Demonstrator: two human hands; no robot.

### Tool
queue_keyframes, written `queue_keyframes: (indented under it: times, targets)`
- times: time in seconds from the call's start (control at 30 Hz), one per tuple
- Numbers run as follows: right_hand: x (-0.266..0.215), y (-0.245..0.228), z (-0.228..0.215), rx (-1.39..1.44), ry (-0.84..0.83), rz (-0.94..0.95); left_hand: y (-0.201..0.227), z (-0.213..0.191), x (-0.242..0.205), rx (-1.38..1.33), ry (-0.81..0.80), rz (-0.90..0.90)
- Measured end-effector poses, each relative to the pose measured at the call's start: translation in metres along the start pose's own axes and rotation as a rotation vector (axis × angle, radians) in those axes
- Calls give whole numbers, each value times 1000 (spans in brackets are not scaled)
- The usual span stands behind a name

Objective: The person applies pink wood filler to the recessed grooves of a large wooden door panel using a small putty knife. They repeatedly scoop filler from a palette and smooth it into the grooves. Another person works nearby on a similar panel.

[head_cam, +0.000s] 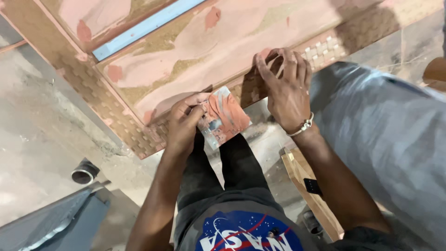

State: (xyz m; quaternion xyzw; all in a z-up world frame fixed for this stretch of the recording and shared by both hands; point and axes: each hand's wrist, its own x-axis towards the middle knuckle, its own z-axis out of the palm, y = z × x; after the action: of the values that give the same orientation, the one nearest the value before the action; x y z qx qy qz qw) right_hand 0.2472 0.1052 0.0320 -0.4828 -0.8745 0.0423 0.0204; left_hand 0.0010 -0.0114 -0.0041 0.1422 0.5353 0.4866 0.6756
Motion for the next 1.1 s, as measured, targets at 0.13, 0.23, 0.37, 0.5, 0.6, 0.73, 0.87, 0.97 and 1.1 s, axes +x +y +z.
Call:
queue_keyframes:
  times: [0.13, 0.23, 0.37, 0.5, 0.6, 0.73, 0.87, 0.97, 1.1]
  targets:
    - [10, 8, -24, 294, 19, 52, 0, 11, 4, -26, 40, 45]
    - [12, 6, -16, 352, 94, 79, 3, 15, 8, -50, 13, 0]
    - [11, 14, -15, 470, 147, 69, 13, 29, 18, -32, 40, -24]
    - [38, 70, -19, 519, 236, 170, 26, 47, 29, -41, 46, -58]
    - [79, 112, -9, 361, 284, 66, 37, 60, 38, -4, 53, -45]
    - [122, 122, 12, 36, 257, 91, 46, 67, 45, 11, 12, -7]
    - [121, 101, 0, -120, 259, 19, 49, 71, 60, 20, -39, 39]
    - [111, 106, -43, 316, 47, 0, 53, 85, 75, 58, 31, -31]
    - [78, 95, -90, 594, -107, -75, 59, 87, 94, 333, -164, 157]
